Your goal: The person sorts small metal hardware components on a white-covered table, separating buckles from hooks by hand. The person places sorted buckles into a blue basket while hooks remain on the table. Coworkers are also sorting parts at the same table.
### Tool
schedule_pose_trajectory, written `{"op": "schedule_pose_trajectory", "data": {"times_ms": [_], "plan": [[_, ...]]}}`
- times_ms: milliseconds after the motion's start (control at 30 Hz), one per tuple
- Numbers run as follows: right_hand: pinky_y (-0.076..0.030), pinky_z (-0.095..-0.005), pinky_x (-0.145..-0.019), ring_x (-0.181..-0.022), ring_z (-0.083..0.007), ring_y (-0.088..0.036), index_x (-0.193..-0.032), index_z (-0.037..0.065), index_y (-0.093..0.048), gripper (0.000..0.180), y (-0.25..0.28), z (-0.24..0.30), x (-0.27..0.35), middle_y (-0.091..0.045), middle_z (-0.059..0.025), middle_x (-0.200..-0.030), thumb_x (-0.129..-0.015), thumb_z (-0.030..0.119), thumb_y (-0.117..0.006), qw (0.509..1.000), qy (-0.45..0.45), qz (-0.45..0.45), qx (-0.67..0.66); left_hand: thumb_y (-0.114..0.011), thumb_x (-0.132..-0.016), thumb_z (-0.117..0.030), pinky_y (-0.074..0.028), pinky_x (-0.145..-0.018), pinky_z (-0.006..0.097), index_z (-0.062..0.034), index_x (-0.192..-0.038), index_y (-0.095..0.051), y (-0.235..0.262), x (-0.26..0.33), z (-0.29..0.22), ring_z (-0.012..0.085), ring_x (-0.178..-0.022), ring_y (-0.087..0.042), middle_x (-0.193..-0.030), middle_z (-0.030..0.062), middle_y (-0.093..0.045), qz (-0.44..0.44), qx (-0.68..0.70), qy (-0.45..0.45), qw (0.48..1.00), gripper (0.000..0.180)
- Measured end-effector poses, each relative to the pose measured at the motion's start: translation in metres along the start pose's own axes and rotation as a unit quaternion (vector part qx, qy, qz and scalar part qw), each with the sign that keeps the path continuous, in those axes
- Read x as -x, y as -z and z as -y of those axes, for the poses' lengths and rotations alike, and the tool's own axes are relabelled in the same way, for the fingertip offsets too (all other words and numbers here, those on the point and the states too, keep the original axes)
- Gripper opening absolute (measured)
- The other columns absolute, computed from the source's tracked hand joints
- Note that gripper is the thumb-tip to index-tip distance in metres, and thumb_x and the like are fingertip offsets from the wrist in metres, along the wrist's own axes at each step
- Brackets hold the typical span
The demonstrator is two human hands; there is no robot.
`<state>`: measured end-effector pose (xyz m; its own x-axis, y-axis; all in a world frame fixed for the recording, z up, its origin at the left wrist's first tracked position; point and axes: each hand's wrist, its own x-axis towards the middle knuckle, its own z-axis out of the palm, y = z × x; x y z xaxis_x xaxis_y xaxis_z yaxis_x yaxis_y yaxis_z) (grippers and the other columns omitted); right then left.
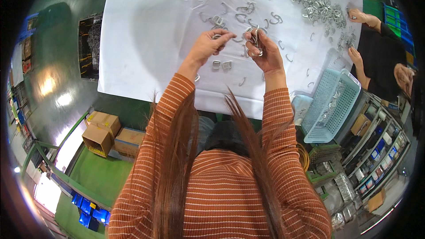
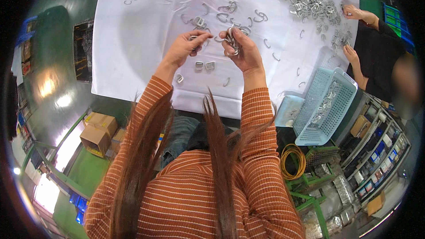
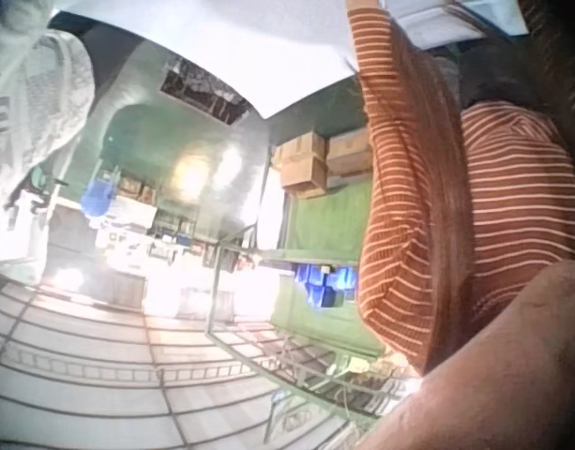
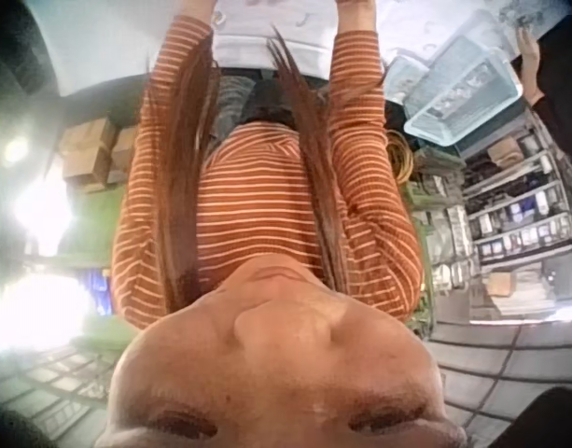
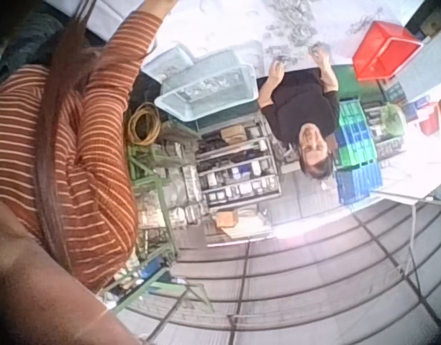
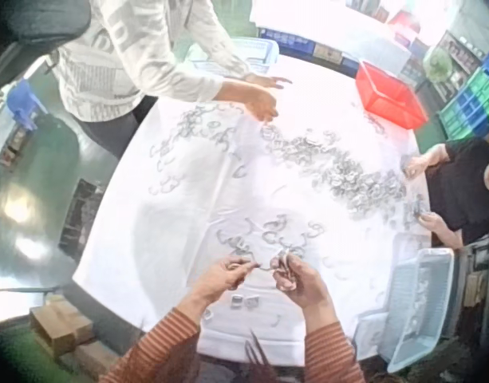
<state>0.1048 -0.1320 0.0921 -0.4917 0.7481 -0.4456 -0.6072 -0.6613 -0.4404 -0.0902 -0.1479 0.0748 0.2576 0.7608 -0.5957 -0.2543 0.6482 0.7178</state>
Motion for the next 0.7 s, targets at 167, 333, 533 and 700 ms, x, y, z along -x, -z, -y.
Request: {"op": "schedule_pose_trajectory", "data": {"times_ms": [167, 333, 533, 700], "plan": [[-0.033, -0.0194, -0.046, -0.055, -0.0084, -0.043, -0.094, 0.003, -0.056, 0.023, -0.005, 0.024, 0.039, -0.059, -0.0064, -0.087, -0.090, 0.026, -0.051, 0.998, 0.036, -0.004, 0.053, -0.068, -0.079, -0.031, -0.027, -0.045, 0.018, -0.0090, -0.096, -0.067, -0.066, 0.015, -0.018, 0.0022, -0.053, -0.039, -0.062, -0.0068, -0.046, 0.023, -0.042, 0.053, 0.997, 0.027], [-0.033, -0.0191, -0.046, -0.055, -0.0081, -0.046, -0.094, 0.003, -0.056, 0.025, 0.003, 0.064, 0.100, -0.060, -0.0042, -0.084, -0.090, 0.027, -0.051, 0.987, 0.025, -0.026, 0.154, -0.072, -0.075, -0.029, -0.027, -0.045, 0.019, -0.0068, -0.091, -0.067, -0.132, 0.018, -0.021, 0.0042, -0.053, -0.039, -0.060, -0.0052, -0.046, 0.096, -0.083, 0.065, 0.990, 0.028], [-0.035, -0.0197, -0.046, -0.060, -0.0109, -0.053, -0.101, 0.003, -0.056, 0.025, 0.054, 0.111, 0.207, -0.062, -0.0077, -0.090, -0.089, 0.025, -0.053, 0.976, 0.143, -0.090, 0.136, -0.069, -0.075, -0.023, -0.027, -0.046, 0.020, -0.0077, -0.091, -0.065, -0.261, 0.010, -0.010, 0.0038, -0.054, -0.039, -0.063, -0.0050, -0.048, 0.153, -0.232, 0.046, 0.959, 0.022], [-0.043, -0.0217, -0.051, -0.069, -0.0164, -0.060, -0.102, 0.005, -0.060, 0.020, 0.103, 0.146, 0.297, -0.062, -0.0091, -0.093, -0.089, 0.018, -0.053, 0.943, 0.298, -0.137, 0.059, -0.064, -0.078, -0.017, -0.027, -0.045, 0.020, -0.0074, -0.086, -0.062, -0.383, 0.011, 0.019, 0.0035, -0.054, -0.038, -0.065, -0.0038, -0.051, 0.176, -0.221, 0.055, 0.958, 0.013]]}}
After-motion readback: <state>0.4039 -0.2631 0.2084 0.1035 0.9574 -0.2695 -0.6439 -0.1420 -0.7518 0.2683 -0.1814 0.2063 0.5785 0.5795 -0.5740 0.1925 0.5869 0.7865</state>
